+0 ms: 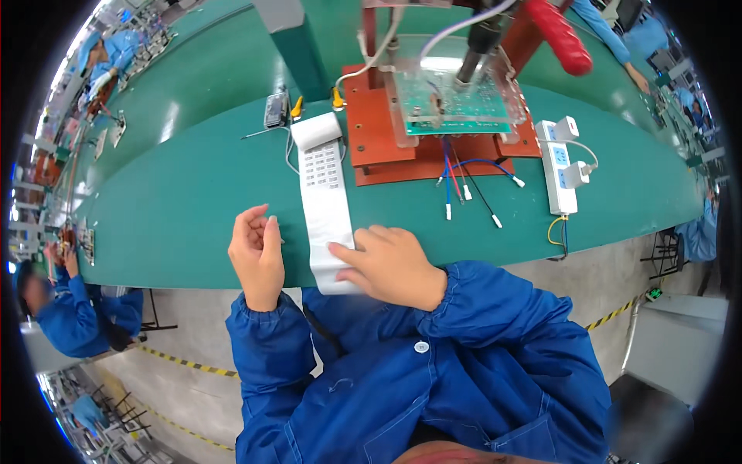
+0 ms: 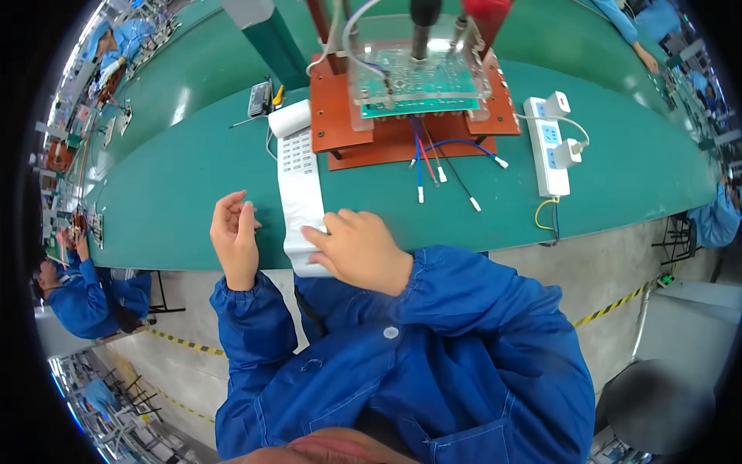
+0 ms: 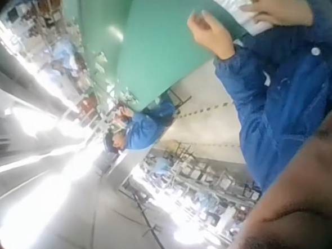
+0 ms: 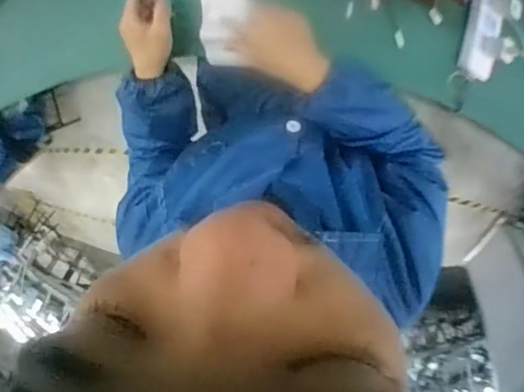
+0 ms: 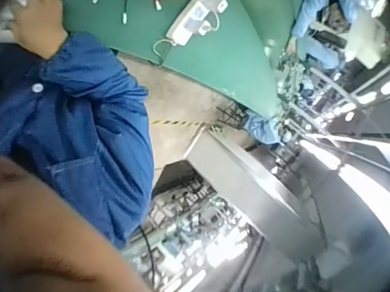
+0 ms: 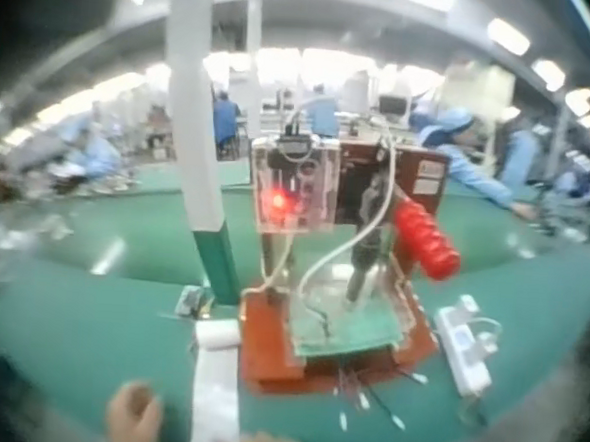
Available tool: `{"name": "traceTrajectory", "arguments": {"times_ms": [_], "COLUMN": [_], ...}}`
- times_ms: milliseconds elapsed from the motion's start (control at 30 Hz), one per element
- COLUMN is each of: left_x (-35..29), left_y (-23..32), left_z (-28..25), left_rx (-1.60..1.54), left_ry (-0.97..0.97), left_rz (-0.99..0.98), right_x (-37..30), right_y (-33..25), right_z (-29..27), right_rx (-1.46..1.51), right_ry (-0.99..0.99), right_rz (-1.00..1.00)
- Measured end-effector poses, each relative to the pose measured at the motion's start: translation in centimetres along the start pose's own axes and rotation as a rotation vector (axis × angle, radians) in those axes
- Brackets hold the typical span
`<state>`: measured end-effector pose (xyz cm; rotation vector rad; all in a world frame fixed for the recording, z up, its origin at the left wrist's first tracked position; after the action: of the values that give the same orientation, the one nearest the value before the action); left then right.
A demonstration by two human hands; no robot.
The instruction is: Assembling and testing electronic circuit boards using a manual fixture and connecting components.
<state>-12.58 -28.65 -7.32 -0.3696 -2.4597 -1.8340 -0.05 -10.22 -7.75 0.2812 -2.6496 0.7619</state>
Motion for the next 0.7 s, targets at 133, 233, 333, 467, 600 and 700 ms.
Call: {"name": "traceTrajectory", "arguments": {"times_ms": [133, 233, 333, 467, 600, 700], "left_x": [1.7, 3.5, 5.0, 5.2, 5.0, 5.4], "left_y": [1.2, 2.2, 1.6, 0.6, 0.3, -0.2], "left_z": [-0.2, 1.4, 2.9, 4.2, 4.2, 4.2], "left_rx": [0.052, 0.02, -0.371, -0.477, -0.484, -0.487], "left_ry": [-0.125, -0.323, -0.493, -0.558, -0.546, -0.557], "left_rz": [-0.09, -0.278, -0.497, -0.467, -0.425, -0.43], "right_x": [0.3, 1.7, 3.2, 5.6, 7.2, 7.1], "right_y": [0.2, -0.3, -0.4, 1.7, 3.0, 2.8], "right_z": [0.2, -0.6, -1.8, -1.2, 0.1, 0.9], "right_rx": [0.188, 0.265, 0.348, 0.096, -0.074, -0.129], "right_ry": [0.102, 0.086, 0.046, 0.156, 0.22, 0.23], "right_rz": [0.064, 0.006, 0.0, 0.065, 0.076, 0.112]}}
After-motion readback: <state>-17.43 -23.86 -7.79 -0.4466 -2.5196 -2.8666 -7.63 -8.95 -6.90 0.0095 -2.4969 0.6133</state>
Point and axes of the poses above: each hand's wrist, its own x-axis towards the middle knuckle, its own z-axis out of the palm, y = z × x, the point moved 1 cm from there along x, towards the middle knuckle, and after that the axes turned 4 degrees about y, right-handed, at the moved point
